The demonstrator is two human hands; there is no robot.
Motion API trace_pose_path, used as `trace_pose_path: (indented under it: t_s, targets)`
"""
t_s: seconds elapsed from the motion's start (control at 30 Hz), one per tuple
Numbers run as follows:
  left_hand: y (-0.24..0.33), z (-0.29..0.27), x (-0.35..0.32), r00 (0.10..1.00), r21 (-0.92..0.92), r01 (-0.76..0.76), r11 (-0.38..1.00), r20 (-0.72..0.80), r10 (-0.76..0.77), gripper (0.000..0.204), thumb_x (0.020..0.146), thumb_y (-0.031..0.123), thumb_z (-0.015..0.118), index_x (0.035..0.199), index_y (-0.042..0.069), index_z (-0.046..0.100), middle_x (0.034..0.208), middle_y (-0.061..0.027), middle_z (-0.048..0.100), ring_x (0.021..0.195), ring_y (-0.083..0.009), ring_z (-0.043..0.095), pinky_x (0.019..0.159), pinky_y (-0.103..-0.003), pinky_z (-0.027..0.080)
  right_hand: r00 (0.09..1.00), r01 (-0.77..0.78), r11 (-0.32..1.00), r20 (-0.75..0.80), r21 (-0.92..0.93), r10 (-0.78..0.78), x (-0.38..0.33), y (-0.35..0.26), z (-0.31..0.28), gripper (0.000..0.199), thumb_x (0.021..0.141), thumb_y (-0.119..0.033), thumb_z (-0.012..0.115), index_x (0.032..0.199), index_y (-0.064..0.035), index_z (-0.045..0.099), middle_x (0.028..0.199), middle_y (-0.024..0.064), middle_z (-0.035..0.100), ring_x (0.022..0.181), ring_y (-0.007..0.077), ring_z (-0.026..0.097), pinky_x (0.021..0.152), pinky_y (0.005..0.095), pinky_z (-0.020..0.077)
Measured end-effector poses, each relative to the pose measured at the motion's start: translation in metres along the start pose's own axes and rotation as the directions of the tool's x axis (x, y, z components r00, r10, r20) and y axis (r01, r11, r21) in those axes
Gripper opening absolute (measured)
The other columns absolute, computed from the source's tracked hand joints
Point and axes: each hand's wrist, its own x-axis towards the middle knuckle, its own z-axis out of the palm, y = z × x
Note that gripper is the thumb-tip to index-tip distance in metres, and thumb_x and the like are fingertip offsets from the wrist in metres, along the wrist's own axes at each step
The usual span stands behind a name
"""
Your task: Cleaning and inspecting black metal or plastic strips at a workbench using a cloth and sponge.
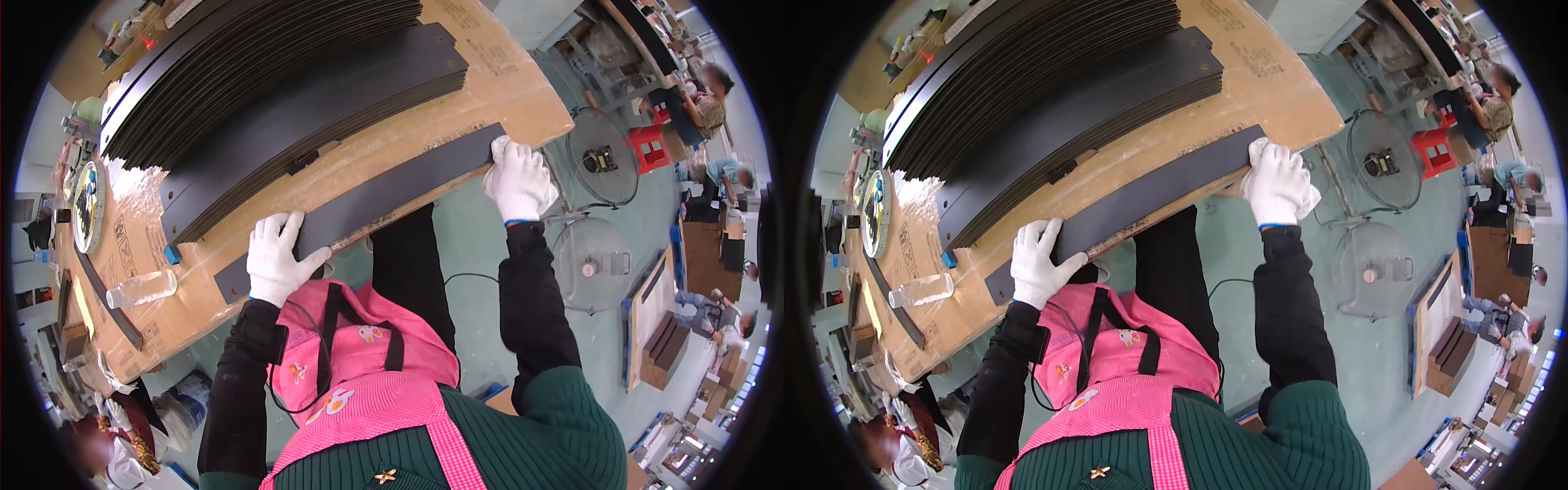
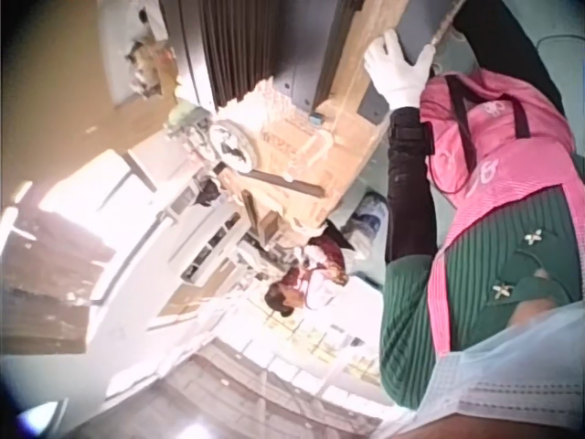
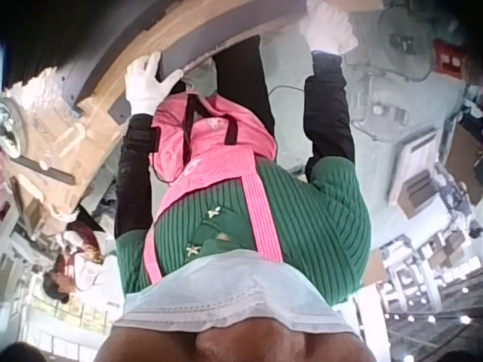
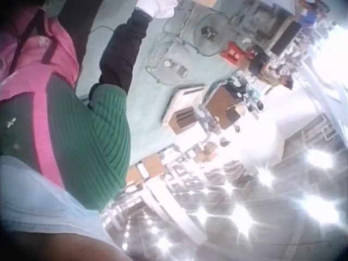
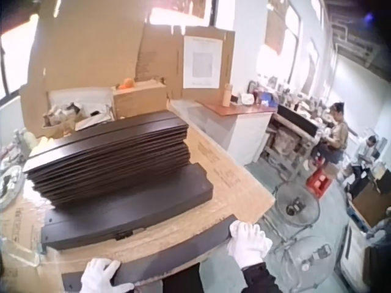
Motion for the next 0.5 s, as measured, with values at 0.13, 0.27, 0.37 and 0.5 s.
trace_pose_path:
  t_s: [0.13, 0.27, 0.37, 0.5]
  targets:
    - [-0.002, 0.001, -0.002, 1.0, 0.005, -0.001, 1.0, -0.016, 0.001, 0.074, 0.07, 0.042, 0.093, 0.13, 0.007, 0.07, 0.119, -0.0122, 0.064, 0.114, -0.0358, 0.062, 0.1, -0.048, 0.052, 1.0, 0.007, 0.999, 0.017, 0.04, -0.008, -0.009, 0.0, -0.007, 0.023, 0.097, -0.028, 0.063, 0.114, -0.0126, 0.067, 0.115, 0.0081, 0.071, 0.112, 0.0312, 0.068, 0.09, 0.0499, 0.0552]
    - [-0.005, 0.004, -0.004, 1.0, 0.004, -0.004, 1.0, 0.007, 0.004, 0.074, 0.074, 0.049, 0.09, 0.133, 0.01, 0.067, 0.121, -0.0117, 0.063, 0.115, -0.0348, 0.06, 0.1, -0.047, 0.049, 0.995, 0.026, 0.999, 0.093, -0.021, -0.024, -0.005, 0.001, -0.011, 0.026, 0.096, -0.027, 0.063, 0.117, -0.0119, 0.067, 0.122, 0.008, 0.07, 0.117, 0.0309, 0.067, 0.094, 0.051, 0.0541]
    - [-0.005, 0.006, -0.002, 1.0, 0.003, -0.019, 1.0, 0.013, 0.019, 0.075, 0.074, 0.049, 0.09, 0.133, 0.01, 0.067, 0.121, -0.0119, 0.063, 0.115, -0.0349, 0.06, 0.101, -0.048, 0.049, 0.997, 0.029, 0.999, 0.071, -0.02, -0.028, -0.002, 0.013, -0.002, 0.028, 0.095, -0.027, 0.064, 0.118, -0.0106, 0.067, 0.124, 0.0092, 0.07, 0.118, 0.031, 0.067, 0.095, 0.0505, 0.054]
    - [-0.005, 0.003, -0.005, 1.0, 0.002, 0.003, 1.0, -0.002, -0.003, 0.074, 0.075, 0.049, 0.089, 0.133, 0.009, 0.066, 0.121, -0.0121, 0.063, 0.116, -0.035, 0.06, 0.1, -0.048, 0.049, 0.995, 0.034, 0.999, 0.098, 0.011, -0.035, -0.005, 0.004, -0.012, 0.028, 0.095, -0.027, 0.064, 0.116, -0.0107, 0.069, 0.123, 0.0097, 0.07, 0.12, 0.0319, 0.066, 0.096, 0.0506, 0.0536]
